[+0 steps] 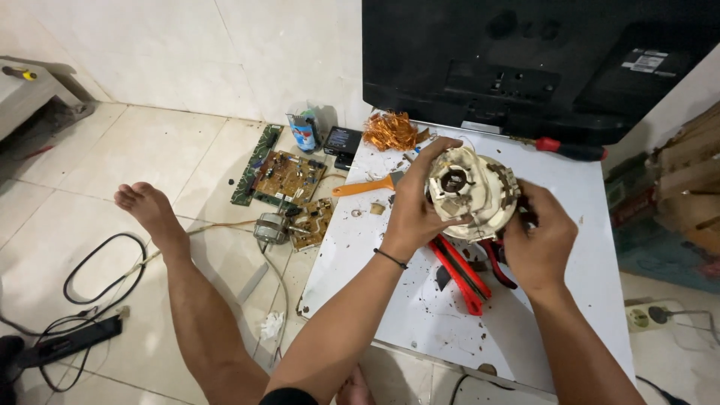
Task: Disassembling a plastic motor housing by breaking and prying it apart using pliers and other tools.
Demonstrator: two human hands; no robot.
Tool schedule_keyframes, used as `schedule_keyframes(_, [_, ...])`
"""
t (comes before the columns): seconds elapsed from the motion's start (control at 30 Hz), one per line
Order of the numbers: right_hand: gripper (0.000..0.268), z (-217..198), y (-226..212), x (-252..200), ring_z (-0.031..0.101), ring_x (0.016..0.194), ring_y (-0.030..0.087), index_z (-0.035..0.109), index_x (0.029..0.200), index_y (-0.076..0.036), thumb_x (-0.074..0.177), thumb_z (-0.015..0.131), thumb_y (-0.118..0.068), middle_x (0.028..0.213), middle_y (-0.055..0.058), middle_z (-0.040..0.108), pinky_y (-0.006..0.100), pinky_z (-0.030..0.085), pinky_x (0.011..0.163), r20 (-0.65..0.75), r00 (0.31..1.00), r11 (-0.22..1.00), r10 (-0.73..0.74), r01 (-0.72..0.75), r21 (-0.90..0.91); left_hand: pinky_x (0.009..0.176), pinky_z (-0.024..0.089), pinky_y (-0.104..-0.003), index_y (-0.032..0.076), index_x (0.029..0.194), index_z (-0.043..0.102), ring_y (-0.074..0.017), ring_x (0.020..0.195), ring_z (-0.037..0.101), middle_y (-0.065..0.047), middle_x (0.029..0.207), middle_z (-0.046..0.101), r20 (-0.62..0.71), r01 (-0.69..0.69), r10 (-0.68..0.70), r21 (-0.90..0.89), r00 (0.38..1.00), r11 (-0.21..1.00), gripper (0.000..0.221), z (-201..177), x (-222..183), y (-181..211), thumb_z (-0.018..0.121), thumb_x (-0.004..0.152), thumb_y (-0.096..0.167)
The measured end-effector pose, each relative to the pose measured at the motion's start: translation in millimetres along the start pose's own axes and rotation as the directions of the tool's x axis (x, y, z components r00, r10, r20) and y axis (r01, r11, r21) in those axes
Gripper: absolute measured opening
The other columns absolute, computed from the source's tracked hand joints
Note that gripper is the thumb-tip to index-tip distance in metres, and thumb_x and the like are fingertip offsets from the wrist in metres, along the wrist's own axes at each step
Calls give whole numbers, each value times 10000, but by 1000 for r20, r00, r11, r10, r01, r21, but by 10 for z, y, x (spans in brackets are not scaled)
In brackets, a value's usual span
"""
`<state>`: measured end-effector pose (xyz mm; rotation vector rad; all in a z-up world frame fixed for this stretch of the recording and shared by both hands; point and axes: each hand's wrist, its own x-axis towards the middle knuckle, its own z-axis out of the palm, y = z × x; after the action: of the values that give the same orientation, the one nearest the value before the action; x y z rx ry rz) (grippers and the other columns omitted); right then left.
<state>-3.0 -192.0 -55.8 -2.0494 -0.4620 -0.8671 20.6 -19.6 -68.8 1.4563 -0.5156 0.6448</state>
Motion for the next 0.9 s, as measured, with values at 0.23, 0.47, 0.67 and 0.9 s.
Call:
schedule_keyframes(0.23, [190, -104, -112, 42, 635, 825, 224, 664, 1263, 152, 1098, 580, 108, 1069, 224, 724, 304, 495, 710, -49, 999, 999, -3, 1, -32, 1182, 503, -407, 119, 1424, 489, -263, 1287, 643, -57, 1416, 624, 57, -5, -6, 197, 998, 980, 1022, -29, -11, 75, 946, 511, 160])
schedule_keyframes(0.47, [249, -97, -138, 26, 598, 900, 262, 632, 1281, 137, 1084, 543, 12, 1175, 240, 667, 352, 485, 794, 22, 995, 995, -99, 98, 33, 1167, 484, -438, 151, 1371, 519, -305, 1303, 564, -44, 1361, 619, 46, -35, 20, 351, 999, 936, 914, 3, -14, 28, 898, 547, 40])
schedule_keyframes(0.67, [275, -57, -125, 42, 667, 1036, 450, 661, 1282, 95, 1132, 496, -65, 1207, 266, 650, 527, 555, 868, -8, 980, 977, -200, 200, 72, 1246, 252, -612, 246, 1464, 497, -368, 1357, 495, -39, 1275, 652, 50, -163, 155, 286, 987, 944, 946, 39, -48, -329, 942, 636, 350])
schedule_keyframes(0.9, [313, -40, -29, -3, 669, 1080, 456, 627, 1300, 97, 1031, 643, -64, 1206, 266, 654, 538, 551, 910, 48, 976, 964, -213, 201, 174, 1242, 231, -647, 252, 1429, 492, -427, 1397, 469, -62, 1275, 677, 125, -163, 121, 414, 985, 896, 1105, 6, -15, -283, 962, 469, -27])
